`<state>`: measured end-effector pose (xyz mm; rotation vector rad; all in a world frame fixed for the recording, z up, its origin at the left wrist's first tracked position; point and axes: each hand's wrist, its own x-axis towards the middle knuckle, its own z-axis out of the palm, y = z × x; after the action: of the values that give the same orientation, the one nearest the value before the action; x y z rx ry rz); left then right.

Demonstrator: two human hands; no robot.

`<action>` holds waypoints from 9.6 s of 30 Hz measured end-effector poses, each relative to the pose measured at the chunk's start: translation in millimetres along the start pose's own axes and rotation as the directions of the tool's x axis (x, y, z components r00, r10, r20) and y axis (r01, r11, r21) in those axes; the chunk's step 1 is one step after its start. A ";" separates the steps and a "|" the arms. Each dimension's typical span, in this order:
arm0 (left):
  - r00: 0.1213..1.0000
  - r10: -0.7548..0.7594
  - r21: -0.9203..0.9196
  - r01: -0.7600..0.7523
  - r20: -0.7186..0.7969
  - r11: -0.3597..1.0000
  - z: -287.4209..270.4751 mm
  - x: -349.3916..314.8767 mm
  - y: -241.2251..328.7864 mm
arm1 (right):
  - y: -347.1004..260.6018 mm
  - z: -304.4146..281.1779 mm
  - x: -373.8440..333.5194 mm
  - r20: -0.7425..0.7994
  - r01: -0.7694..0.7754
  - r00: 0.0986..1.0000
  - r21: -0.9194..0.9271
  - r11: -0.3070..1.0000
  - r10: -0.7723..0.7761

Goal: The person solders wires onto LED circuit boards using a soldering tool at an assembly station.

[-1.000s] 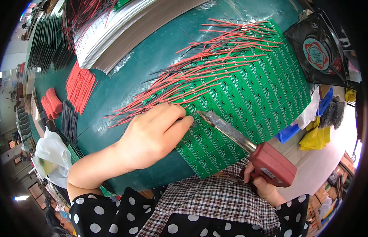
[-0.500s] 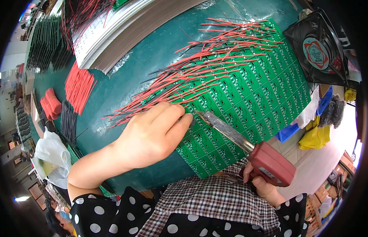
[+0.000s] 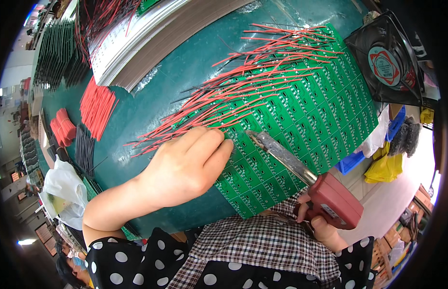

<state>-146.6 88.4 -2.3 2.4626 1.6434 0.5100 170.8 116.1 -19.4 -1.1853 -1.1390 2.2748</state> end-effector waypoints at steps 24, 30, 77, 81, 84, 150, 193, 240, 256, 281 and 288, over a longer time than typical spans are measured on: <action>0.989 -0.082 0.020 0.080 0.124 0.997 -7.5 -1.3 9.2 | -7.1 2.0 4.3 0.029 0.063 0.998 -0.075 0.995 -0.061; 0.990 -0.125 -0.083 0.131 0.069 0.988 -5.9 2.8 6.4 | -10.8 1.9 3.2 0.036 0.018 0.999 -0.138 0.990 -0.014; 0.995 0.023 0.032 -0.026 0.101 0.999 -2.1 19.6 2.4 | 12.9 -21.7 0.3 0.023 0.083 0.996 -0.589 0.804 -0.086; 0.995 0.015 0.037 -0.018 0.103 0.999 -2.4 20.0 2.6 | 7.2 -18.0 1.3 -0.004 0.096 0.993 -0.578 0.810 -0.120; 0.994 0.017 0.040 -0.021 0.108 0.999 -2.9 19.9 2.5 | -4.5 -14.7 3.9 -0.017 0.077 0.996 -0.260 0.963 -0.084; 0.986 -0.166 -0.191 0.166 0.018 0.967 6.4 47.9 3.3 | -28.6 -17.6 15.4 -0.069 0.058 0.996 -0.035 0.998 -0.061; 0.989 -0.141 -0.118 0.134 -0.052 0.984 14.2 57.8 1.3 | -26.4 -22.8 15.4 -0.084 0.142 0.987 0.100 0.985 -0.134; 0.994 -0.111 0.000 0.111 0.015 0.994 16.7 80.7 5.0 | -31.0 -25.8 21.7 -0.166 0.175 0.969 -0.052 0.983 -0.182; 0.997 -0.041 -0.016 0.042 0.063 0.999 18.8 92.2 3.1 | -25.9 -35.6 21.0 -0.140 0.130 0.981 -0.046 0.990 -0.135; 0.999 -0.045 -0.037 0.045 0.011 0.998 22.6 104.7 -0.9 | -37.3 -32.2 29.5 -0.215 0.214 0.952 -0.032 0.976 -0.216; 1.000 -0.031 -0.001 0.031 0.004 1.000 24.1 109.0 -0.3 | -39.2 -33.3 30.5 -0.200 0.206 0.955 -0.078 0.976 -0.217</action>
<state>-100.6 190.1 -2.8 2.4317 1.6764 0.5018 176.6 175.6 -16.2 -1.2246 -1.1931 1.9232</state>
